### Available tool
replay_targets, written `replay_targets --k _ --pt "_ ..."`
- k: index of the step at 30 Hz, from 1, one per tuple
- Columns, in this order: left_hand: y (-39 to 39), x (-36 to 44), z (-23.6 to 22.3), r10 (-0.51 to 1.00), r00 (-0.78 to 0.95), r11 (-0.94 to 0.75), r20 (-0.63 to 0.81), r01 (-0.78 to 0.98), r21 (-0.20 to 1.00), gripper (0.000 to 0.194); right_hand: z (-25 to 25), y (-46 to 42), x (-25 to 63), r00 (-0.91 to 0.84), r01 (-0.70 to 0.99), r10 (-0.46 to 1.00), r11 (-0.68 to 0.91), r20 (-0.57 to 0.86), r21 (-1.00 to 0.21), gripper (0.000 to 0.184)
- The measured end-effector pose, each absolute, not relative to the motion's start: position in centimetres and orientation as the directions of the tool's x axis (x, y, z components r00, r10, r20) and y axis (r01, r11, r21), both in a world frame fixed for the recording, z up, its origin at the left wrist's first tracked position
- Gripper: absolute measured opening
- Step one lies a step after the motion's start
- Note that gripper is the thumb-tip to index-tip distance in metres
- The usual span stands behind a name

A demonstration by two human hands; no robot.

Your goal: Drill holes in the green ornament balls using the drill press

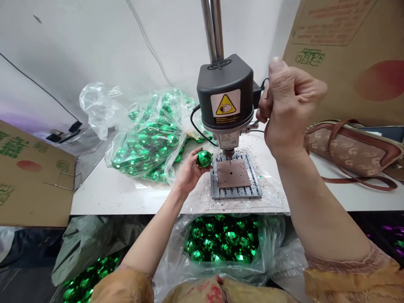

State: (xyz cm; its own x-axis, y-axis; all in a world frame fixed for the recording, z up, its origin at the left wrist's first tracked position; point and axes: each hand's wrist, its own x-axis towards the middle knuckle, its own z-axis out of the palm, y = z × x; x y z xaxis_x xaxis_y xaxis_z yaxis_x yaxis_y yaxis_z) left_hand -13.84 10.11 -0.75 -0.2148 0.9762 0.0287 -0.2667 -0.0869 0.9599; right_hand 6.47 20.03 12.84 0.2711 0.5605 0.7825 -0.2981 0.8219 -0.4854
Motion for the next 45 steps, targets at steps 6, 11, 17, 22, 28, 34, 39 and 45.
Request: replay_targets --k 6,11,17,22,28,34,39,45 --pt "8.3 -10.8 -2.9 0.984 -0.175 -0.047 0.026 -0.115 0.992 0.062 12.9 20.5 6.4 0.272 -0.332 0.58 0.805 0.768 -0.491 0.069" --pt "10.3 -10.4 -5.4 0.982 -0.163 -0.091 0.096 0.034 0.995 0.063 12.6 21.1 6.6 0.247 -0.324 0.576 0.807 0.78 -0.493 0.07" --pt "11.6 -10.1 -6.1 0.987 -0.114 -0.089 0.113 0.205 0.975 0.069 12.5 20.9 6.7 0.217 -0.254 0.593 0.801 0.775 -0.542 0.069" --pt "11.4 -8.9 -5.8 0.968 -0.168 -0.094 0.184 0.438 0.894 0.058 12.8 20.3 6.7 0.237 -0.341 0.613 0.779 0.754 -0.526 0.068" --pt "11.6 -7.3 -6.5 0.934 -0.222 -0.109 0.281 0.57 0.814 0.051 12.9 20.2 6.7 0.23 -0.358 0.601 0.784 0.766 -0.507 0.066" --pt "11.6 -7.4 -7.7 0.947 -0.191 -0.154 0.257 0.432 0.889 0.058 12.7 20.1 6.7 0.235 -0.335 0.587 0.797 0.775 -0.503 0.068" --pt "11.3 -7.5 -8.0 0.957 -0.166 -0.162 0.239 0.378 0.911 0.058 11.5 18.8 6.7 0.282 -0.26 0.584 0.81 0.761 -0.526 0.066" --pt "11.2 -7.5 -7.9 0.962 -0.156 -0.158 0.226 0.359 0.92 0.058 8.8 18.2 6.5 0.409 -0.282 0.47 0.88 0.782 -0.382 0.066"
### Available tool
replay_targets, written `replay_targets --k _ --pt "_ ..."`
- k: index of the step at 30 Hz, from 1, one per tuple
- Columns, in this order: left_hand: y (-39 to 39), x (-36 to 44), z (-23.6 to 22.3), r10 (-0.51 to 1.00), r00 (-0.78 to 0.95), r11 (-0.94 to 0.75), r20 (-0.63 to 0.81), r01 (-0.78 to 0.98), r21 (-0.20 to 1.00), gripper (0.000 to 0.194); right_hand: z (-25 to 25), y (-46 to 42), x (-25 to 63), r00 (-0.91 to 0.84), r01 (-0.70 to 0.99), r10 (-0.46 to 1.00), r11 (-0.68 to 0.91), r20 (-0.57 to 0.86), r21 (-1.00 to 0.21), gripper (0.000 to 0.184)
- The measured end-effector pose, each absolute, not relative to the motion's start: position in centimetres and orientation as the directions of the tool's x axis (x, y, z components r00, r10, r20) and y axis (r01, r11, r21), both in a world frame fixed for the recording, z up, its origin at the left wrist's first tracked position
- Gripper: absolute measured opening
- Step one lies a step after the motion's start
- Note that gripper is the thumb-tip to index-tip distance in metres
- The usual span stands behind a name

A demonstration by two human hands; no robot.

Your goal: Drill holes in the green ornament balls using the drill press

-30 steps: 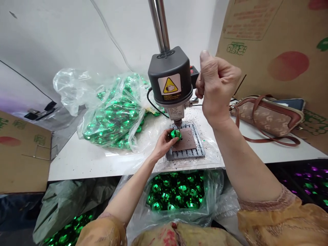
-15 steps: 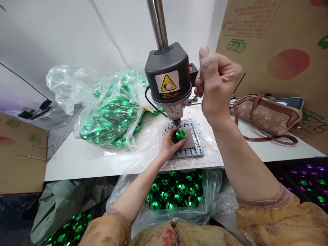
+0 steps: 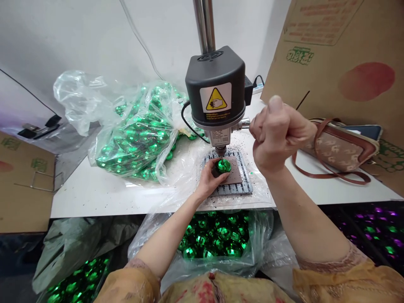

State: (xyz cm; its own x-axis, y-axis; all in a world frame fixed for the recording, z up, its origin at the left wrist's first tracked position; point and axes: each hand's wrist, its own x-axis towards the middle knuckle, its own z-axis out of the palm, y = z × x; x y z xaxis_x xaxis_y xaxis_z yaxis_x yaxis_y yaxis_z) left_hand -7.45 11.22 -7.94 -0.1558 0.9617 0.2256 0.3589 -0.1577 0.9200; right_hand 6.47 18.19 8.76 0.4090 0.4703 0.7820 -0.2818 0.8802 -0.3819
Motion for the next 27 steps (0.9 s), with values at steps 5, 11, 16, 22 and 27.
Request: replay_targets --k 5,11,16,22,27 --pt "11.3 -7.5 -8.0 0.963 -0.147 -0.159 0.225 0.361 0.919 0.059 7.5 18.0 6.9 0.388 -0.236 0.445 0.895 0.807 -0.38 0.065" --pt "11.3 -7.5 -8.0 0.963 -0.143 -0.165 0.227 0.353 0.921 0.058 7.0 18.4 7.0 0.39 -0.258 0.379 0.92 0.839 -0.295 0.061" --pt "11.3 -7.5 -8.1 0.965 -0.146 -0.155 0.218 0.351 0.924 0.059 6.7 18.7 6.9 0.398 -0.255 0.333 0.935 0.855 -0.246 0.06" --pt "11.4 -7.6 -8.3 0.964 -0.145 -0.161 0.223 0.35 0.923 0.058 6.0 18.7 7.1 0.372 -0.28 0.305 0.937 0.877 -0.208 0.059" --pt "11.4 -7.7 -8.3 0.964 -0.144 -0.163 0.225 0.35 0.922 0.059 5.6 18.9 7.2 0.372 -0.279 0.25 0.949 0.894 -0.149 0.056"
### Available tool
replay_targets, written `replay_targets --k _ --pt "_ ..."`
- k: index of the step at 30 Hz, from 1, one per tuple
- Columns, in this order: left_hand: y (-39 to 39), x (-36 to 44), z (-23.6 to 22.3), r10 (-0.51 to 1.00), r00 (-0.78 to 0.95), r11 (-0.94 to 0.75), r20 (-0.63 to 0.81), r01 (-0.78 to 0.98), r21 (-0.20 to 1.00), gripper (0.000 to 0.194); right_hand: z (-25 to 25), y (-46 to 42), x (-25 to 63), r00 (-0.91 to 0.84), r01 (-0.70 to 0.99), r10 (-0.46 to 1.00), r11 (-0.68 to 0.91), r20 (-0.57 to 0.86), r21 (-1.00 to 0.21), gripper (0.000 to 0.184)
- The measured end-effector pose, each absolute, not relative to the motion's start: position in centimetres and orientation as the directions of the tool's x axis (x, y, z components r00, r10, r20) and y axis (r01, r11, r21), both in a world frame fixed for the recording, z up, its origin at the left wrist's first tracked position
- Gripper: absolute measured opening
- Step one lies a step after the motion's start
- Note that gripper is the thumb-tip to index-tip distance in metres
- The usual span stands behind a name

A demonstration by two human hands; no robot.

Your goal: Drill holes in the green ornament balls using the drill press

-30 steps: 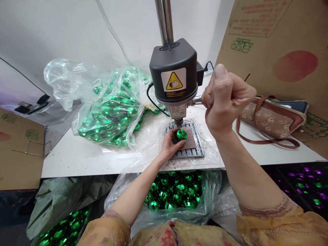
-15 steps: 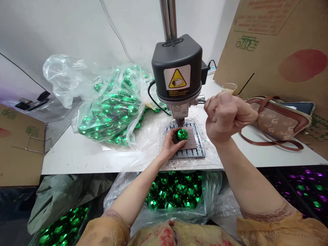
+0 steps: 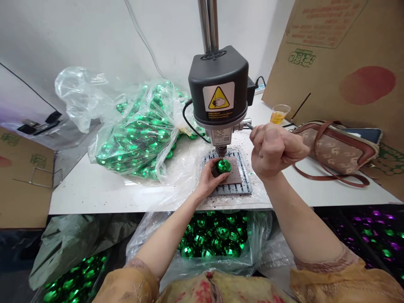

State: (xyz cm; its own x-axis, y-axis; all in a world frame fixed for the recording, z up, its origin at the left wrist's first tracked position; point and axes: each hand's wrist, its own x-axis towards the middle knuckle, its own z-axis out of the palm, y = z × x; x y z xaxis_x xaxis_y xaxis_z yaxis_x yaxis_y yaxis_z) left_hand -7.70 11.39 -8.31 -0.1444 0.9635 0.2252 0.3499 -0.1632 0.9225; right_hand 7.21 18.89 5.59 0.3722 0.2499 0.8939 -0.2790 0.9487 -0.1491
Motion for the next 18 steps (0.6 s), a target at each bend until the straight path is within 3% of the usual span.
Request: replay_targets --k 13,16,18 --pt "11.3 -7.6 -8.2 0.959 -0.149 -0.179 0.241 0.342 0.922 0.059 3.6 18.9 7.6 0.302 -0.272 0.143 0.961 0.942 -0.058 0.046" --pt "11.4 -7.5 -8.2 0.961 -0.149 -0.172 0.232 0.335 0.926 0.059 4.3 18.5 7.5 0.326 -0.253 0.193 0.961 0.925 -0.111 0.048" --pt "11.5 -7.4 -8.1 0.962 -0.153 -0.169 0.227 0.322 0.932 0.06 6.0 18.2 7.4 0.351 -0.234 0.291 0.947 0.89 -0.217 0.051"
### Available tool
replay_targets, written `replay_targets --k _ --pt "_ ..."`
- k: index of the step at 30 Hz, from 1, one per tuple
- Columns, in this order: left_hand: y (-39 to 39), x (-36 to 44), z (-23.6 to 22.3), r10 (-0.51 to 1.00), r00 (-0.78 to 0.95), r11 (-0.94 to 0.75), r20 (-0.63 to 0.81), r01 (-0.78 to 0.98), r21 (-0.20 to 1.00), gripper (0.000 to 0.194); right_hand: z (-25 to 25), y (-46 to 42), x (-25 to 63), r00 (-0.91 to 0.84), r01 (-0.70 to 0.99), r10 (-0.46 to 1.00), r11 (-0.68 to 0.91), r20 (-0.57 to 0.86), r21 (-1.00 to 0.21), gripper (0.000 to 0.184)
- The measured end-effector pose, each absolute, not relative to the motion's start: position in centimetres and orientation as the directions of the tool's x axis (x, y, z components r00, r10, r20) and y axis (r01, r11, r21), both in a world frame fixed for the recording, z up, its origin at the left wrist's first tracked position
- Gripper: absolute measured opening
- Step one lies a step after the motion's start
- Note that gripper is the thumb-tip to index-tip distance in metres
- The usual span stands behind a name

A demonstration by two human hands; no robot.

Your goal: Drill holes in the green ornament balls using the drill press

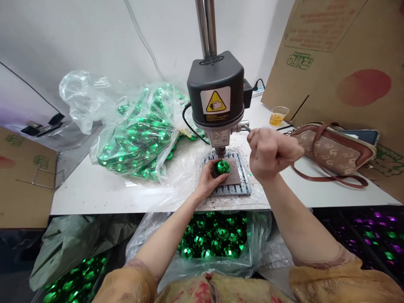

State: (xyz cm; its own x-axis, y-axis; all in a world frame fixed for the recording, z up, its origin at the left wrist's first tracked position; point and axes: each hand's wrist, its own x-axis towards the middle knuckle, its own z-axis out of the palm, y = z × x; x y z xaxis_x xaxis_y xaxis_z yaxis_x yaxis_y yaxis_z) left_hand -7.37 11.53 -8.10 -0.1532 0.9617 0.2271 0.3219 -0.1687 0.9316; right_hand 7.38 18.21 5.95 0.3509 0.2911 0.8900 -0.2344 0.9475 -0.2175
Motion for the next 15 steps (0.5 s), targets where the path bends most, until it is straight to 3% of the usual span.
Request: replay_targets --k 3,8,10,12,15 --pt "11.3 -7.0 -7.6 0.945 -0.202 -0.18 0.257 0.333 0.926 0.057 9.2 18.2 7.2 0.311 -0.244 0.472 0.879 0.825 -0.41 0.058" --pt "6.5 -7.0 -6.0 0.862 -0.282 -0.235 0.421 0.514 0.825 0.045 11.9 18.8 7.1 0.265 -0.321 0.498 0.853 0.826 -0.412 0.06" --pt "3.0 -7.4 -6.0 0.856 -0.115 -0.353 0.504 0.582 0.732 0.044 11.8 18.8 7.0 0.281 -0.335 0.485 0.858 0.828 -0.389 0.059" --pt "-0.8 -8.0 -7.0 0.851 0.161 -0.478 0.499 0.629 0.613 0.045 11.7 18.8 6.9 0.291 -0.339 0.467 0.866 0.835 -0.367 0.059" --pt "-5.4 -9.1 -9.8 0.854 0.472 -0.519 0.217 0.759 0.392 0.045 11.7 18.8 6.6 0.312 -0.301 0.462 0.877 0.83 -0.375 0.061"
